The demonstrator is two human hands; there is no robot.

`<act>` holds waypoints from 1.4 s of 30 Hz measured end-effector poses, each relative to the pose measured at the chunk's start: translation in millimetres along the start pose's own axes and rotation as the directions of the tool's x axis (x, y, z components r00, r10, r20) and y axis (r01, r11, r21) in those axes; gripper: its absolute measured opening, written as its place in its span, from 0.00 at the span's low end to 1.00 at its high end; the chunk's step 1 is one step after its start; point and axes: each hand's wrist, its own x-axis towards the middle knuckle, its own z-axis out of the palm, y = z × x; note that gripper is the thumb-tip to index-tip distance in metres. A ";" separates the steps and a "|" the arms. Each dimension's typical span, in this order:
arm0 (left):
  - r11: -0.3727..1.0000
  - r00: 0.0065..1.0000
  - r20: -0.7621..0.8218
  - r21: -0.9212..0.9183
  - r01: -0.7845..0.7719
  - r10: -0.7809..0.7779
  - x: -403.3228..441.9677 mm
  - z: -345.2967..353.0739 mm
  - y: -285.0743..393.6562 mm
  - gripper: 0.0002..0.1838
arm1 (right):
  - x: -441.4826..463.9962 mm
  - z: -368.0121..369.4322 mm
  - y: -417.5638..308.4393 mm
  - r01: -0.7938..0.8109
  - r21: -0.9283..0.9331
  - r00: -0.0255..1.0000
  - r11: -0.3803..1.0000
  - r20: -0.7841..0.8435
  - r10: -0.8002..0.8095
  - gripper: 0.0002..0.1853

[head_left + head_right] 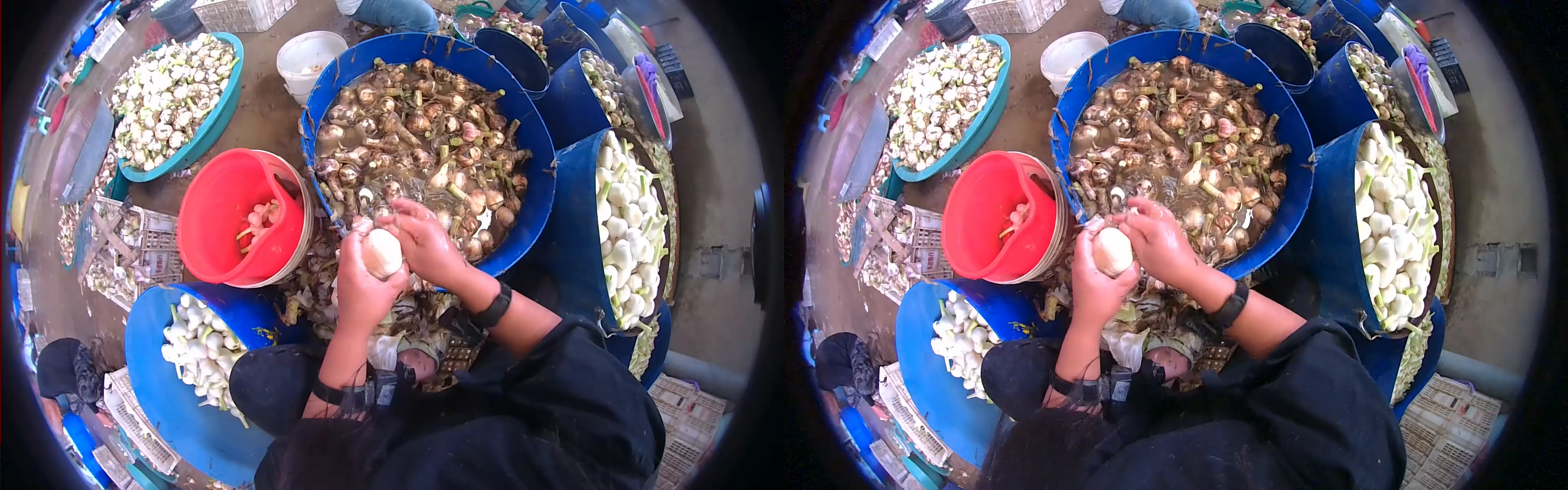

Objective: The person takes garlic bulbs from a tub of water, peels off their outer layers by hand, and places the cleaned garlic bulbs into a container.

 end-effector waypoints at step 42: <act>0.193 0.787 0.124 -0.935 0.296 -0.605 -17.3 -27.1 -14.3 0.22 | -35.8 -107.3 -57.2 -0.130 0.974 0.968 -0.184 0.165 0.189 0.12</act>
